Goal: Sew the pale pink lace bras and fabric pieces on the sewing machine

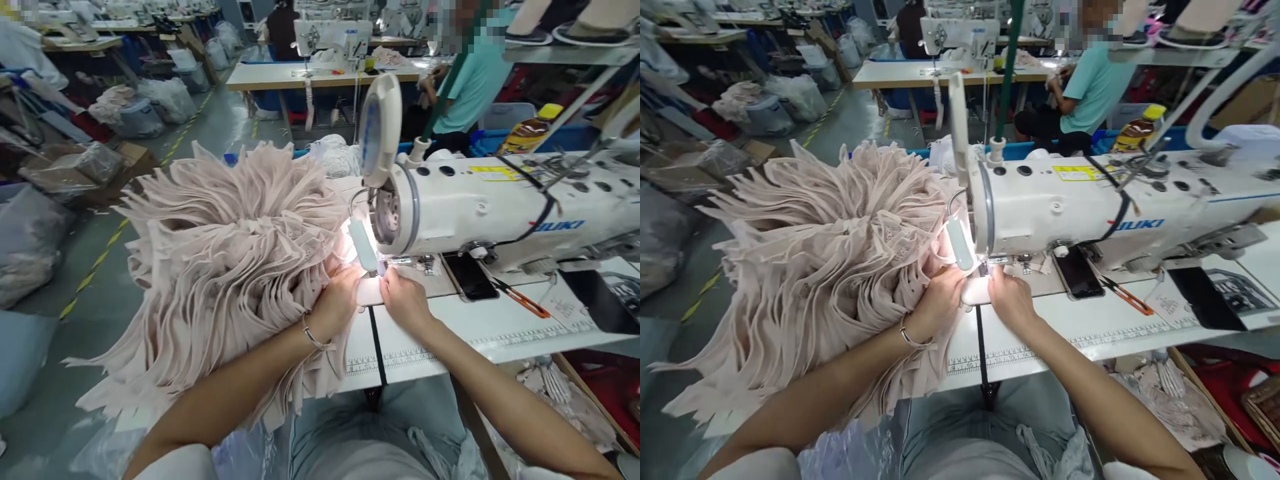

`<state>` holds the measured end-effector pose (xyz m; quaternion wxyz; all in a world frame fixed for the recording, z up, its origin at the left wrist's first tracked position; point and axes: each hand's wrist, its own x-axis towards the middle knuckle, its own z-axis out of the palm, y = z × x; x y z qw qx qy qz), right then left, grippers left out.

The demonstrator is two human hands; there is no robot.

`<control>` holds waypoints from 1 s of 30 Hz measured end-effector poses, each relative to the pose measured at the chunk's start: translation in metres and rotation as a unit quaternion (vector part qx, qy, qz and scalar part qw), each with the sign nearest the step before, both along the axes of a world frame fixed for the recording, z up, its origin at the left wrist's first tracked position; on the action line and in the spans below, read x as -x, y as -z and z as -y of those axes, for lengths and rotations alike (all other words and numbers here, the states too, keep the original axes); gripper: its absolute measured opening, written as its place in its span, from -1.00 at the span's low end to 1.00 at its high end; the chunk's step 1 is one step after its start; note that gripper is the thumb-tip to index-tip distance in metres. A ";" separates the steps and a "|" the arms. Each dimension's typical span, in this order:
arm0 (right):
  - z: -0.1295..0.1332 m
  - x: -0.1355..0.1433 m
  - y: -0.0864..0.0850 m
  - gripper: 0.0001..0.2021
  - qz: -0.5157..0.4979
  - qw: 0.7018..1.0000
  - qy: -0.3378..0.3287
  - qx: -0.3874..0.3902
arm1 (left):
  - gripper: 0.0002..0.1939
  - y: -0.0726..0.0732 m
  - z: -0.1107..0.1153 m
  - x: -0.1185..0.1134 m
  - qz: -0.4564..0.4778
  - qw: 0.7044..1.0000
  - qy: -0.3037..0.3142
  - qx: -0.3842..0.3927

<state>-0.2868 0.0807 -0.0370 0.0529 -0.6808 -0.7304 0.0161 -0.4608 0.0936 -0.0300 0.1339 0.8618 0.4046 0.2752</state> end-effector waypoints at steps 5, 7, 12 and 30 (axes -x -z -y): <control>-0.001 -0.004 0.005 -0.86 -0.045 0.999 -0.008 -0.010 | -0.54 0.010 0.012 -0.005 -0.145 0.981 0.106 -0.079; -0.001 -0.004 0.005 -0.85 -0.059 0.998 -0.003 -0.009 | -0.53 0.011 0.017 -0.006 -0.221 0.963 0.096 -0.122; -0.001 -0.005 0.005 -0.80 -0.076 0.997 0.003 -0.009 | -0.55 0.009 0.021 -0.007 -0.311 0.928 0.076 -0.191; 0.007 -0.035 0.020 -0.68 -0.098 0.924 -0.288 -0.231 | -0.71 0.005 0.013 -0.007 -0.194 0.962 0.091 -0.171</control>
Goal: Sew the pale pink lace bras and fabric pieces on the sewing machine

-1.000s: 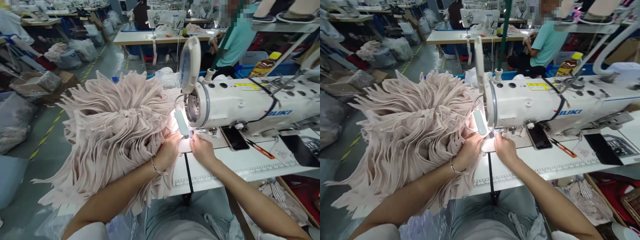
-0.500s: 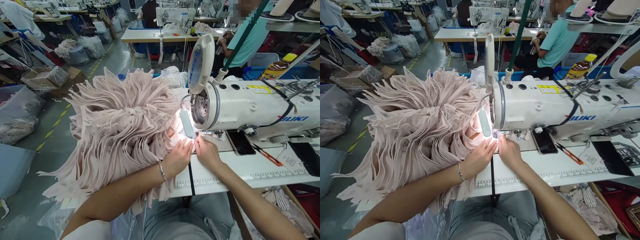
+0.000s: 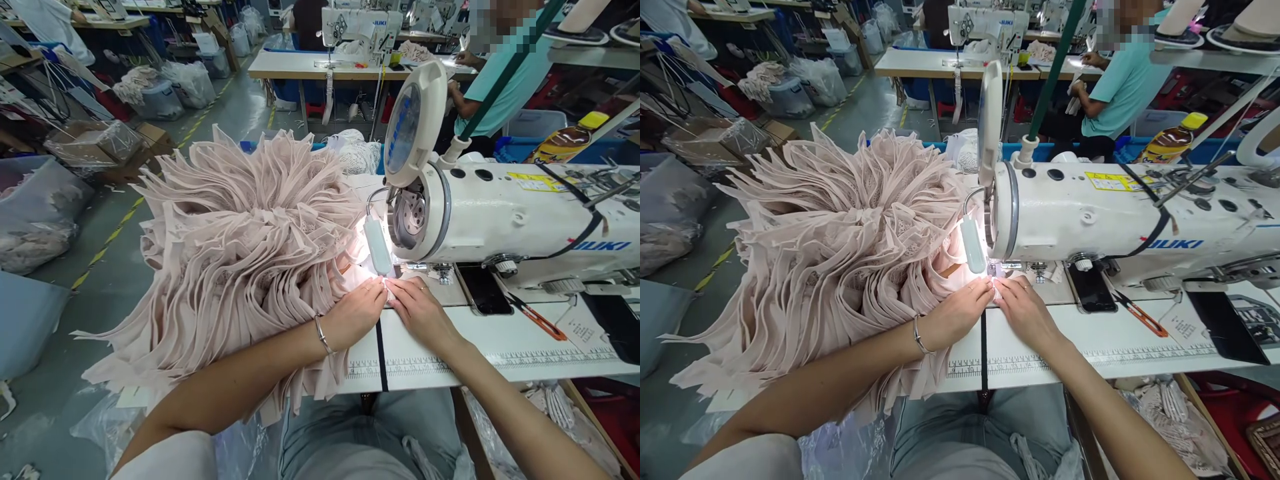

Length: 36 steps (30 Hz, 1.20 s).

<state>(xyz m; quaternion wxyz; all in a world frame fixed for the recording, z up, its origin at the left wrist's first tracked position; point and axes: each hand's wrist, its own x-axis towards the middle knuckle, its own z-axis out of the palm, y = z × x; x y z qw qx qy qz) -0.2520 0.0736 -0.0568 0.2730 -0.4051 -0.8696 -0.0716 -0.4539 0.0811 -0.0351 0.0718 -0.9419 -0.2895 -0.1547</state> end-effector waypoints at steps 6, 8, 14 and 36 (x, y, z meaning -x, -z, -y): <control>-0.005 0.007 -0.007 -0.69 0.079 0.993 0.082 -0.043 | -0.76 -0.016 -0.001 -0.002 -0.070 0.995 -0.067 0.025; -0.008 0.004 -0.006 -0.63 0.090 0.993 0.073 -0.037 | -0.78 -0.015 -0.002 -0.007 -0.088 0.995 -0.036 0.022; -0.019 -0.008 0.006 -0.57 0.072 0.996 0.052 -0.003 | -0.62 0.004 -0.001 -0.019 -0.090 0.992 0.001 -0.087; -0.029 -0.014 0.022 -0.52 0.054 0.989 0.096 0.103 | -0.60 0.003 -0.009 -0.018 -0.077 0.997 -0.028 -0.002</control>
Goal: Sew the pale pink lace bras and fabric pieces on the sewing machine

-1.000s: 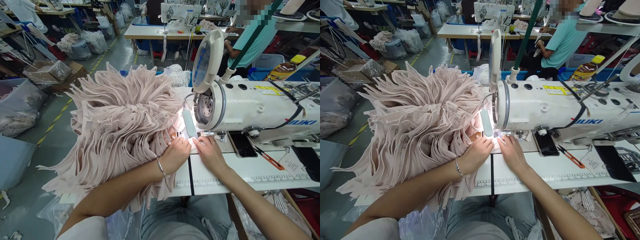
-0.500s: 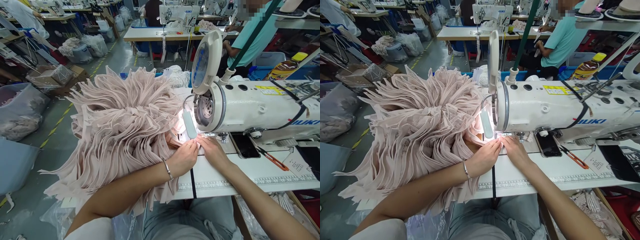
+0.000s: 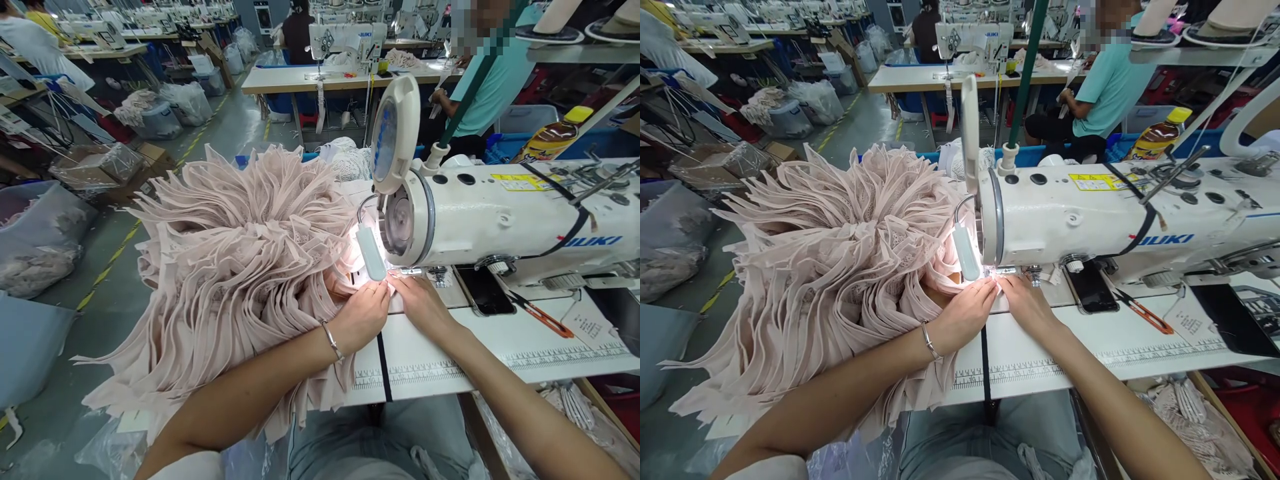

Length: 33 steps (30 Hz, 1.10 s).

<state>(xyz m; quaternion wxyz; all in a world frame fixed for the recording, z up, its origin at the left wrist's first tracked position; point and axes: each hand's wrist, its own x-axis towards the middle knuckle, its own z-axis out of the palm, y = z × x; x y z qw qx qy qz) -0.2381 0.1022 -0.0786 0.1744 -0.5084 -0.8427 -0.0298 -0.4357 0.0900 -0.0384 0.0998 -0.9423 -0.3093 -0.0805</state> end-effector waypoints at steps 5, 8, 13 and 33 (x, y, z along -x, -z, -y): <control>0.000 0.003 -0.006 -0.53 0.015 0.999 0.021 0.020 | -0.61 0.000 -0.002 0.000 -0.004 1.000 -0.006 0.003; 0.001 0.006 -0.013 -0.54 0.027 0.999 0.027 0.038 | -0.62 0.001 -0.003 0.000 0.000 1.000 -0.011 0.006; 0.000 0.009 -0.017 -0.58 0.019 0.998 0.033 0.044 | -0.62 0.002 -0.004 0.000 0.001 1.000 -0.020 0.009; 0.002 0.001 -0.001 -0.44 -0.108 0.994 -0.007 -0.036 | -0.78 -0.016 -0.015 0.022 -0.024 0.999 -0.020 0.008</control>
